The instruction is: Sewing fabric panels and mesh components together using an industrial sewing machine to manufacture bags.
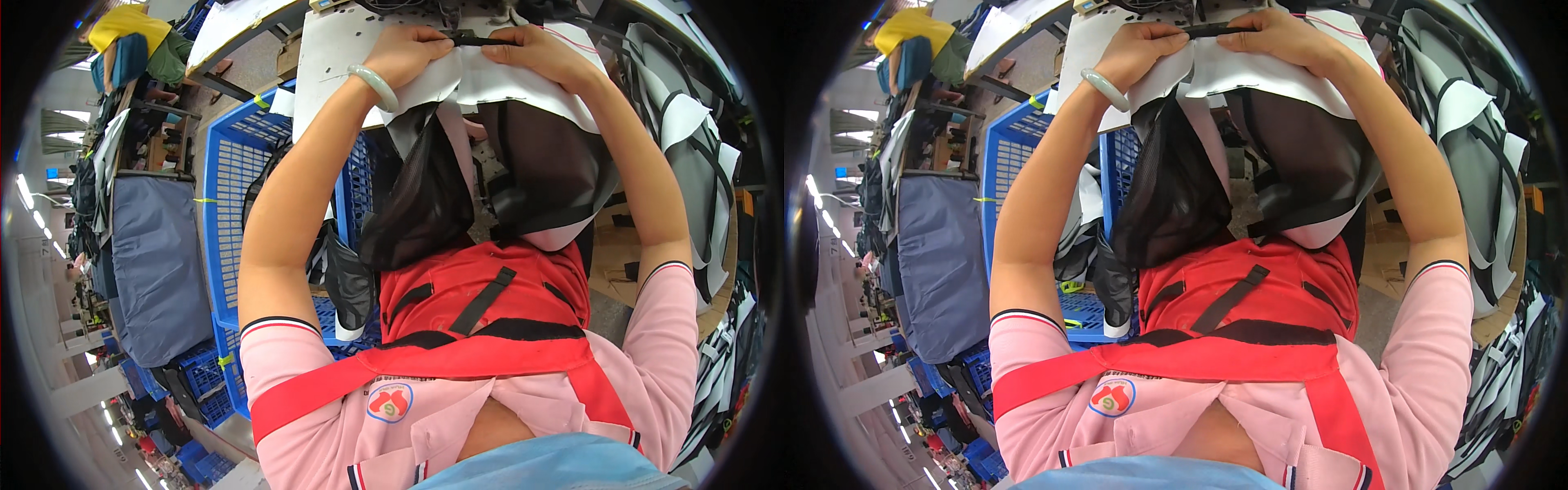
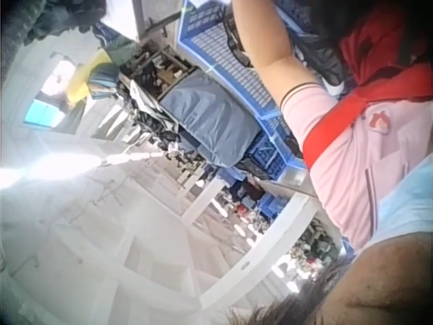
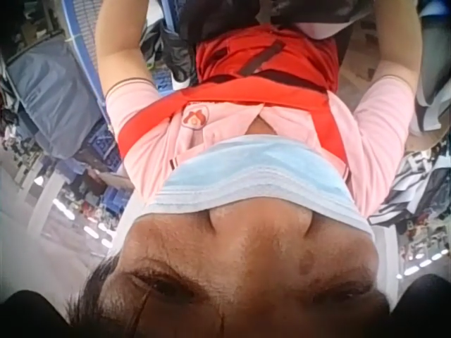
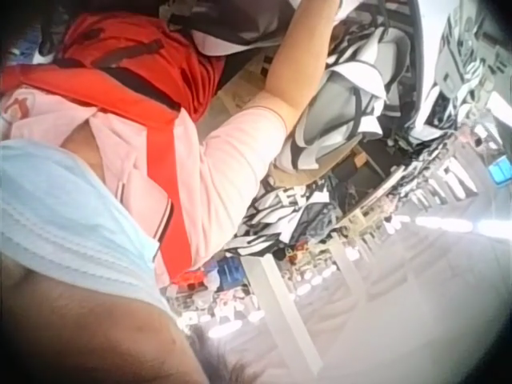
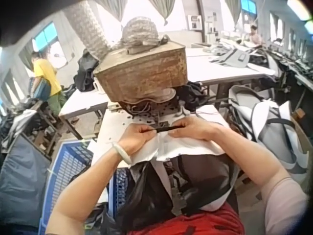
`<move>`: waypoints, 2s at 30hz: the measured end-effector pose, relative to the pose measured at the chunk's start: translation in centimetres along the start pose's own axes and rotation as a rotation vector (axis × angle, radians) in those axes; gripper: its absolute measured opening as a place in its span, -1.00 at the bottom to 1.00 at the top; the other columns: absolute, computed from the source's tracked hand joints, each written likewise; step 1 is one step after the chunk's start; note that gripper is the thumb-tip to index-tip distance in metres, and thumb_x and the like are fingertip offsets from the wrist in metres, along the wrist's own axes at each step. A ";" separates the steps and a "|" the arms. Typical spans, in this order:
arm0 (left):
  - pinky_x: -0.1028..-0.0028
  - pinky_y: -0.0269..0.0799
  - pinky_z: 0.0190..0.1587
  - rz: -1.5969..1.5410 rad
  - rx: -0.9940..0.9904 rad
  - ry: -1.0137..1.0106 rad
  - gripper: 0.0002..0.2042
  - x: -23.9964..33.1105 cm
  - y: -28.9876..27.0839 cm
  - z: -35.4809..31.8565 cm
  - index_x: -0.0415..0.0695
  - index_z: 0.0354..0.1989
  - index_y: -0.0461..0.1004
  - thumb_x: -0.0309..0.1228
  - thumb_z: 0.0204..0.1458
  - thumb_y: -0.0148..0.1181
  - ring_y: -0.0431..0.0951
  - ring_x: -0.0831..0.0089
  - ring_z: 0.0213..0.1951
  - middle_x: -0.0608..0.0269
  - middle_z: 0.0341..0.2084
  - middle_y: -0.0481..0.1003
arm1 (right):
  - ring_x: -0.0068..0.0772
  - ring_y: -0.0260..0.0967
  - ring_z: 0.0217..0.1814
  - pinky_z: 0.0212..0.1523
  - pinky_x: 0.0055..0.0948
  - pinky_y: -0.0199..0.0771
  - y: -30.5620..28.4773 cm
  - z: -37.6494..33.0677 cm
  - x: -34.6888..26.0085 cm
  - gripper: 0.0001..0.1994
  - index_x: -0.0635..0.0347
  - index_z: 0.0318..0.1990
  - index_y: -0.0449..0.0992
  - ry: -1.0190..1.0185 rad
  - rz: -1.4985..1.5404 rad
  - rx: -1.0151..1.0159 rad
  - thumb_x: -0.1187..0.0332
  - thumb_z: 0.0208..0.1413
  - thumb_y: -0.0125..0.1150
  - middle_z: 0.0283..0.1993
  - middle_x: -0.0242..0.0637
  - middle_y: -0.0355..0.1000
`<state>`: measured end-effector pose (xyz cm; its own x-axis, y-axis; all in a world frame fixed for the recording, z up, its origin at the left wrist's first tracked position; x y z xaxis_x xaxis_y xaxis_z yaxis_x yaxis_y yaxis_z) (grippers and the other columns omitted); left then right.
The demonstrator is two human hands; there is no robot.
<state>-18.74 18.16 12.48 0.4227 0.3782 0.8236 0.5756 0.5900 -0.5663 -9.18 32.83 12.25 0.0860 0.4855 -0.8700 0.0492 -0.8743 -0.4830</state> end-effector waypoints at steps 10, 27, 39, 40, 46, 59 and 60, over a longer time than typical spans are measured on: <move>0.48 0.45 -0.13 -0.003 0.044 0.007 -0.70 -0.3 -0.2 0.7 -0.25 -0.14 0.60 -0.29 0.04 0.24 0.56 0.45 -0.28 0.13 -0.31 0.61 | -0.79 0.33 -0.43 -0.43 -0.69 0.32 -0.1 1.4 1.1 -0.52 0.30 -0.04 0.50 0.023 0.088 -0.063 0.02 0.12 0.26 -0.37 -0.48 0.46; 0.62 0.39 -0.16 -0.532 0.143 -0.002 -0.76 -3.3 -3.5 1.1 -0.32 -0.05 0.51 -0.46 0.18 0.10 0.50 0.55 -0.24 0.30 -0.24 0.55 | -0.37 0.39 -0.02 0.00 -0.41 0.35 -4.3 -2.6 0.6 -0.53 0.33 0.03 0.50 0.077 -0.149 0.238 0.05 0.25 0.06 -0.08 -0.20 0.51; 0.47 0.39 -0.02 -0.366 -0.382 0.547 -0.71 13.9 7.0 -15.4 0.00 -0.22 0.66 -0.13 -0.06 0.26 0.58 0.38 -0.16 0.26 -0.28 0.63 | -0.38 0.30 0.22 0.24 -0.43 0.22 1.7 -9.7 2.0 -0.43 0.26 0.22 0.29 -0.444 -0.133 0.106 0.24 0.07 0.26 0.13 -0.21 0.39; 0.46 0.40 -0.02 -0.446 -0.305 0.596 -0.69 13.5 5.7 -15.8 -0.02 -0.23 0.66 -0.10 -0.04 0.24 0.58 0.33 -0.16 0.24 -0.31 0.63 | -0.37 0.30 0.22 0.24 -0.43 0.23 1.3 -10.8 1.9 -0.43 0.27 0.21 0.31 -0.417 -0.032 0.111 0.25 0.05 0.29 0.13 -0.20 0.39; 0.43 0.44 -0.07 -0.021 0.519 0.204 -0.79 -3.5 -5.4 -21.2 -0.11 -0.17 0.59 -0.38 0.02 0.18 0.57 0.27 -0.19 0.12 -0.27 0.58 | -0.65 0.26 -0.11 -0.08 -0.68 0.25 0.5 -15.5 4.5 -0.63 0.25 0.06 0.42 0.020 -0.097 0.181 0.37 0.11 0.29 -0.14 -0.44 0.37; 0.18 0.35 -0.08 0.326 0.195 -0.104 -0.78 -21.0 2.1 -31.5 -0.28 -0.33 0.51 -0.34 -0.03 0.16 0.46 -0.04 -0.19 -0.06 -0.34 0.49 | -0.58 0.34 -0.05 -0.02 -0.61 0.30 1.8 -13.4 0.2 -0.64 -0.08 0.18 0.43 -0.097 -0.216 0.215 0.22 0.23 0.14 -0.01 -0.33 0.42; 0.18 0.35 -0.08 0.333 0.155 -0.128 -0.78 -20.9 2.3 -31.8 -0.28 -0.33 0.51 -0.34 -0.03 0.16 0.46 -0.04 -0.19 -0.06 -0.34 0.49 | -0.70 0.28 -0.17 -0.10 -0.69 0.28 2.3 -13.1 -0.2 -0.63 -0.04 0.20 0.41 -0.117 -0.225 0.227 0.25 0.24 0.12 -0.08 -0.35 0.42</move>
<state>-4.03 -11.05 -7.07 0.4724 0.6473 0.5982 0.3045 0.5171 -0.8000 4.00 30.74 12.56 -0.0173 0.6743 -0.7383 -0.1702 -0.7296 -0.6624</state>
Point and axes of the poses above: each hand's wrist, its own z-axis towards the middle knuckle, its own y-axis out of the palm, x = y × z, the point moved 8 cm from there along z, towards the middle knuckle
